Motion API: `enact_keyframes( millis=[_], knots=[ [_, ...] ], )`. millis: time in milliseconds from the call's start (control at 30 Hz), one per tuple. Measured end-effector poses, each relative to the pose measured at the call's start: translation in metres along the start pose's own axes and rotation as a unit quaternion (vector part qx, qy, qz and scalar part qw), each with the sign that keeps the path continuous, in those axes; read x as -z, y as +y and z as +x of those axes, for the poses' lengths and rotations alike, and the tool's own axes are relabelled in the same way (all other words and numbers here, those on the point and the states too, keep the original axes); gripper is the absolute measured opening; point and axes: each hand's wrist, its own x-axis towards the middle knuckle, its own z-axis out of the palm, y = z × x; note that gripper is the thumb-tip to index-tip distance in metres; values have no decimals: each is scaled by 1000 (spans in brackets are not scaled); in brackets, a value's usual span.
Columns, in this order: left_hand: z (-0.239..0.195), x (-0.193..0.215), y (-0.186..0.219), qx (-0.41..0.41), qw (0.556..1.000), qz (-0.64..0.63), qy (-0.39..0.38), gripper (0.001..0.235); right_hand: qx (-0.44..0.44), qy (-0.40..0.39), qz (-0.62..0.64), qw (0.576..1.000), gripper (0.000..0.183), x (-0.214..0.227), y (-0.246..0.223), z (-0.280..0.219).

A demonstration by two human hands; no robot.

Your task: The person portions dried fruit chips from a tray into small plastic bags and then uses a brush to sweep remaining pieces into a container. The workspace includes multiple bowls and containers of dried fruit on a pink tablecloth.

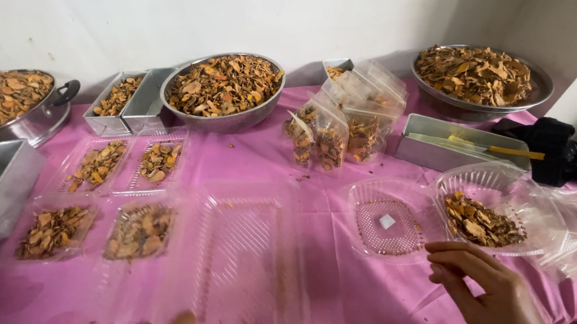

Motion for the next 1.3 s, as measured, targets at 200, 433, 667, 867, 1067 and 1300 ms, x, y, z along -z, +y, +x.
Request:
enact_keyframes(
  millis=[200,433,667,867,1067,1300],
  knots=[
    [61,11,-71,-181,980,80,1,73,92,-87,2,992,20,-29,-17,2],
    [105,19,-91,-16,999,4,-44,30,167,-121,44,978,13,-45,-24,3],
    [97,17,-51,142,962,-80,-221,62,100,-112,1,989,14,-33,17,-14],
    [53,-69,-46,-156,972,27,-175,31,75,-71,-13,995,19,-21,31,-23],
    [37,-81,-25,-189,976,40,102,34,69,-38,-353,932,59,-2,79,-10],
    [43,-61,-14,-180,976,11,120,27,66,-29,-340,937,76,-21,113,-6]
  ],
)
